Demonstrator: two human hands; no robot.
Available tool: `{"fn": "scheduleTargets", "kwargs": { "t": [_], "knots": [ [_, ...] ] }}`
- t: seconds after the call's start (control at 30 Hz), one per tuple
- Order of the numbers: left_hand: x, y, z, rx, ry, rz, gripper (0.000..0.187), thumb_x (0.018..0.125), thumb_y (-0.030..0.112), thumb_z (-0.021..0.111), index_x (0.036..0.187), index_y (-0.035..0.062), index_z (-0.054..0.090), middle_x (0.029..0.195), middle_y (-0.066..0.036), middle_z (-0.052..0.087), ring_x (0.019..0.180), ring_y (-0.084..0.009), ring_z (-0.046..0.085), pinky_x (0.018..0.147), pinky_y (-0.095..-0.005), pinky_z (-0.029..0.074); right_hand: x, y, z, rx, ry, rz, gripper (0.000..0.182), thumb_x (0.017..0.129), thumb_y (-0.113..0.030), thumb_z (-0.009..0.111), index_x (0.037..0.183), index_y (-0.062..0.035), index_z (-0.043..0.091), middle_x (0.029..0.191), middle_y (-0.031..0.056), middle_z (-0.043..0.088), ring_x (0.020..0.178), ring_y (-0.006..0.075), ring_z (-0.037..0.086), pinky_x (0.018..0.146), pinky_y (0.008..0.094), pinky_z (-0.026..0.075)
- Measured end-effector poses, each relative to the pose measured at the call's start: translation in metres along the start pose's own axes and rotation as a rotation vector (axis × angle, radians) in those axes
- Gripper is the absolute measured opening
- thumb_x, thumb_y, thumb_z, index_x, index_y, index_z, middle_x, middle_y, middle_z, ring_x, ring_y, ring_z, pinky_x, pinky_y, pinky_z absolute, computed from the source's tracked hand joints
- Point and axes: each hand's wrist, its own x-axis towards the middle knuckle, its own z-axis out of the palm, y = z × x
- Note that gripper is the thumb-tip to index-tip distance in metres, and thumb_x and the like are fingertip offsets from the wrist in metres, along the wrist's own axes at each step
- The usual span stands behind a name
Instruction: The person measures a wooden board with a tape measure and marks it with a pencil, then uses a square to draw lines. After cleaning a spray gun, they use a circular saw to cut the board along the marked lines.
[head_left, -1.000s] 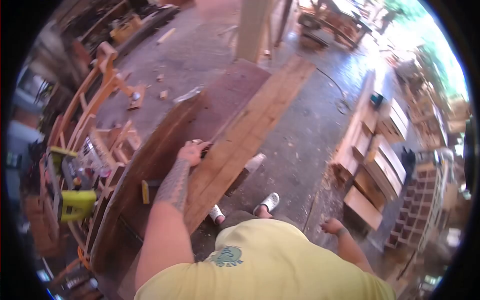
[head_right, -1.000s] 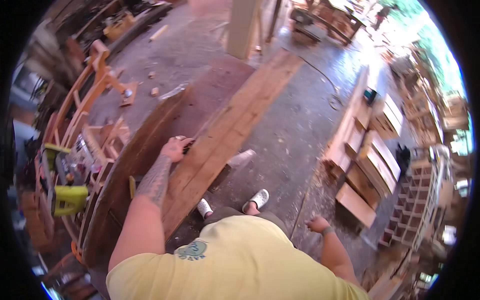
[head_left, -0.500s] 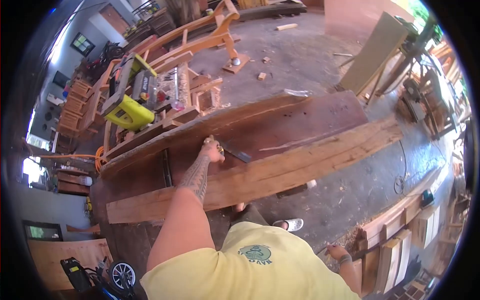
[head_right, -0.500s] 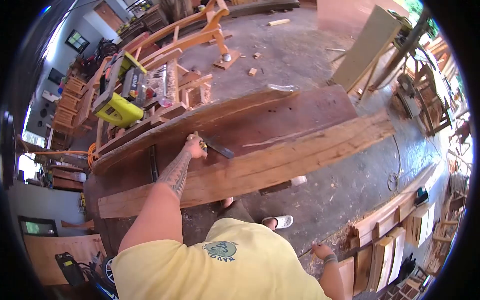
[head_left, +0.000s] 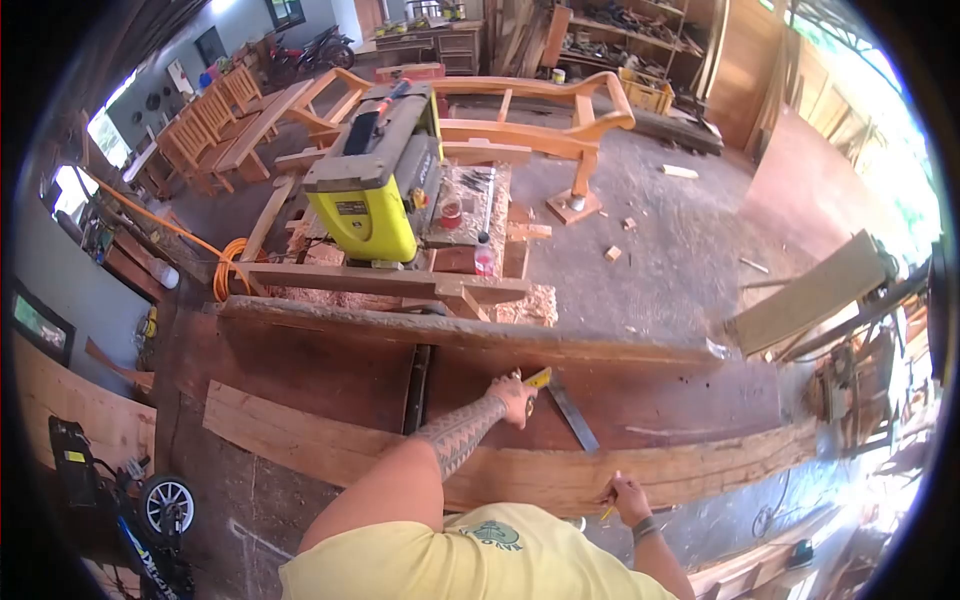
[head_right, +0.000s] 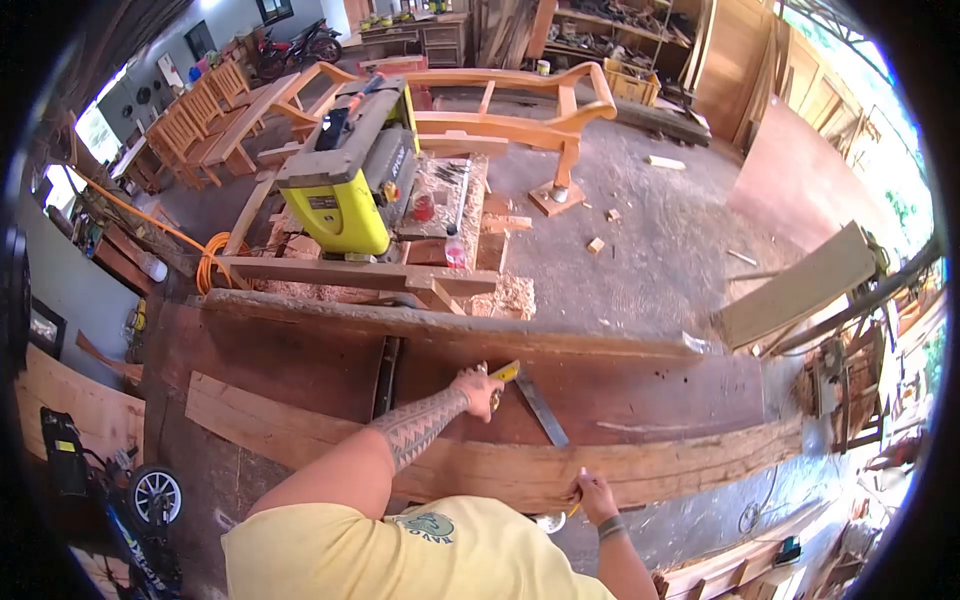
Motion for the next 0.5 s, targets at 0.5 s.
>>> {"fn": "scheduleTargets", "kwargs": {
  "t": [0.5],
  "knots": [
    [-0.005, -0.015, 0.006, 0.058, 0.133, 0.02, 0.067, 0.069, 0.024, 0.086, 0.132, 0.0175, 0.065, 0.145, -0.021, 0.05, 0.127, -0.0402, 0.06, 0.099, -0.0518, 0.054, 0.045, -0.058, 0.022, -0.074, -0.082, 0.283, 0.051, 0.113, -0.044, 0.051, 0.087, -0.0019, 0.065, 0.07, 0.0109, 0.067, 0.048, 0.0249, 0.065, 0.043, 0.0399, 0.058]
  ]
}}
